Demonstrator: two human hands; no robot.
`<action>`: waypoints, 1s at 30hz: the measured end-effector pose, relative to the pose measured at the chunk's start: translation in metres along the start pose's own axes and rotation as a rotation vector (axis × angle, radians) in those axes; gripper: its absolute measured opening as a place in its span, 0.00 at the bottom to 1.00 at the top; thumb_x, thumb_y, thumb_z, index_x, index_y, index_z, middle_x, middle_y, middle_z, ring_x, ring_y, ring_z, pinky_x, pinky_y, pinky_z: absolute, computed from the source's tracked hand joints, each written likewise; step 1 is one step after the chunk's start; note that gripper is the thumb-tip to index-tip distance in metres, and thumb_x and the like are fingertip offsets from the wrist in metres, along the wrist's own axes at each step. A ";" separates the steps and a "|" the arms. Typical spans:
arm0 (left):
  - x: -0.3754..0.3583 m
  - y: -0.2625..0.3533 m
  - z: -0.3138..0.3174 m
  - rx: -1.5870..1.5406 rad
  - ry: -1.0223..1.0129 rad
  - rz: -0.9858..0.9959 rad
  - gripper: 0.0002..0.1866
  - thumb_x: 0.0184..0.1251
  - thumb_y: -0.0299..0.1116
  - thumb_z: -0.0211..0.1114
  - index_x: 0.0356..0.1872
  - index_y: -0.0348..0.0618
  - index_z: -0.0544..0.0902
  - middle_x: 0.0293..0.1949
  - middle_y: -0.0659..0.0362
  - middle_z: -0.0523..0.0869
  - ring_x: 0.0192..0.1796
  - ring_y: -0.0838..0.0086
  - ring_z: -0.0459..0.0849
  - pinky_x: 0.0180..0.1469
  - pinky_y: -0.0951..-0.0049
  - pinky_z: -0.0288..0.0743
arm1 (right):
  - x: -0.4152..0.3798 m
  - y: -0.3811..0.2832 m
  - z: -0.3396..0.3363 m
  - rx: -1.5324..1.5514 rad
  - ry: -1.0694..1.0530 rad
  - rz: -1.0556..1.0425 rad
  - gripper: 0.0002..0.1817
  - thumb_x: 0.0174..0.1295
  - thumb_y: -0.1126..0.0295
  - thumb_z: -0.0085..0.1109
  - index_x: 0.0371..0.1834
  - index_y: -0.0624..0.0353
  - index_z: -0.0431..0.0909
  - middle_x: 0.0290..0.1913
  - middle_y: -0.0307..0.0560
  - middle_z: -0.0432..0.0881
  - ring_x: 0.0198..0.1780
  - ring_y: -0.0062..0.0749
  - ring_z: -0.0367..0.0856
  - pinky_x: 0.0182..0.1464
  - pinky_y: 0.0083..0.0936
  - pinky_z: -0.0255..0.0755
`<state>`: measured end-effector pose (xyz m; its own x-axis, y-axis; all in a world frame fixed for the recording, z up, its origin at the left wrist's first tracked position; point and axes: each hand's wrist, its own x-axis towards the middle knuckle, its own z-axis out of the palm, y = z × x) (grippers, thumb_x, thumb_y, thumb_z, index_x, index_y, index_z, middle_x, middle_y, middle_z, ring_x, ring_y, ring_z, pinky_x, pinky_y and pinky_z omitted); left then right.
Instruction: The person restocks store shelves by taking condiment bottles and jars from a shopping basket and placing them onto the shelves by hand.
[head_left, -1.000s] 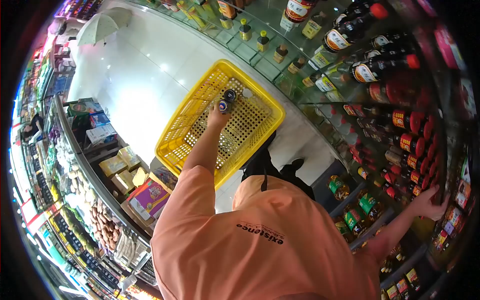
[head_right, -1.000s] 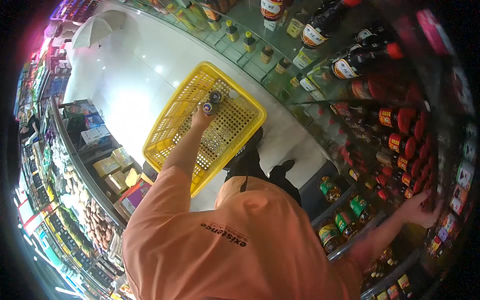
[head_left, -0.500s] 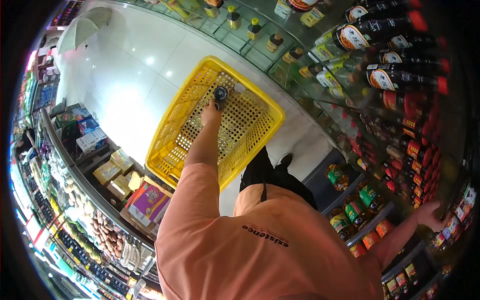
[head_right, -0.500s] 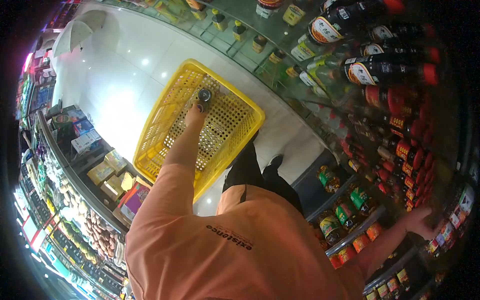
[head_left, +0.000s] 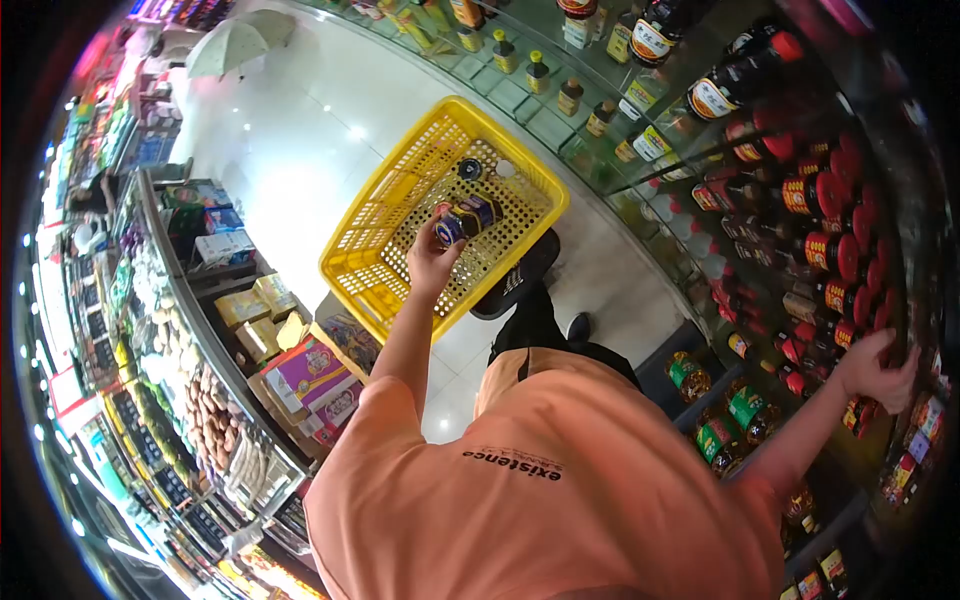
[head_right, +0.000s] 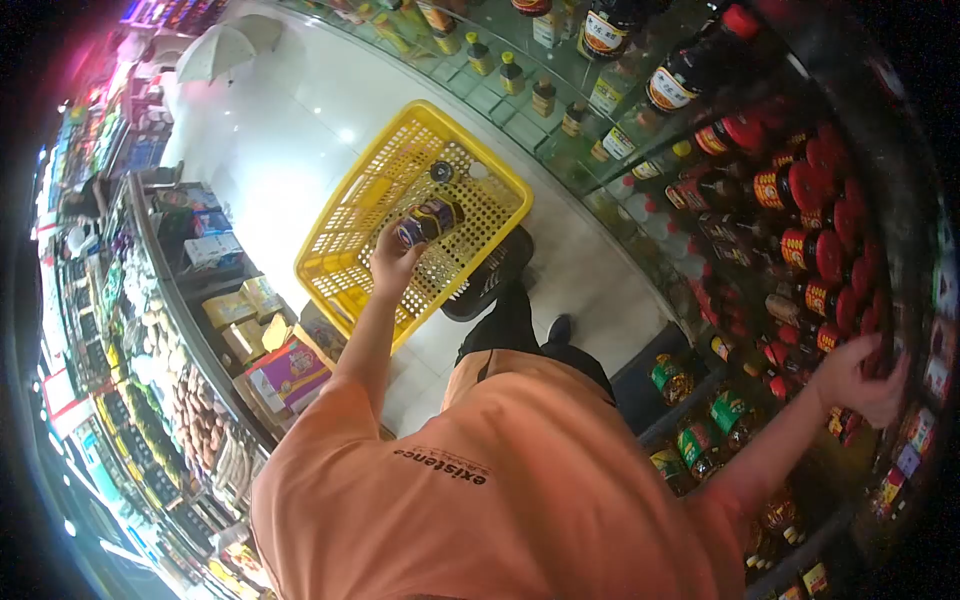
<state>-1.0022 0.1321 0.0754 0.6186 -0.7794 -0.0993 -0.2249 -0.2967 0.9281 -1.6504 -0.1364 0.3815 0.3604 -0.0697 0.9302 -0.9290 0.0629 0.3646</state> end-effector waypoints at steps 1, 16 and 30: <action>-0.018 0.019 -0.003 0.004 0.021 0.012 0.35 0.56 0.27 0.78 0.66 0.37 0.74 0.44 0.54 0.90 0.41 0.76 0.89 0.45 0.74 0.83 | -0.002 0.001 0.001 -0.008 -0.004 -0.004 0.19 0.56 0.46 0.71 0.46 0.41 0.86 0.45 0.27 0.85 0.45 0.32 0.81 0.51 0.38 0.57; -0.293 0.193 -0.027 -0.718 -0.342 -0.043 0.46 0.46 0.31 0.80 0.72 0.41 0.70 0.64 0.55 0.79 0.67 0.65 0.76 0.71 0.62 0.66 | -0.032 -0.142 -0.189 1.696 -0.839 0.698 0.18 0.67 0.75 0.59 0.59 0.61 0.71 0.59 0.48 0.76 0.61 0.34 0.74 0.64 0.32 0.70; -0.353 0.125 -0.117 -0.755 -0.208 -0.196 0.34 0.72 0.48 0.62 0.75 0.46 0.67 0.52 0.60 0.83 0.49 0.79 0.80 0.48 0.75 0.73 | -0.026 -0.316 -0.437 2.804 -2.675 1.289 0.41 0.65 0.56 0.68 0.76 0.53 0.56 0.66 0.43 0.73 0.66 0.38 0.77 0.66 0.43 0.75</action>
<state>-1.1607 0.4350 0.2680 0.4244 -0.8607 -0.2814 0.4885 -0.0440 0.8714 -1.3295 0.2807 0.2603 0.9741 0.1127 -0.1962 -0.1778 0.9175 -0.3557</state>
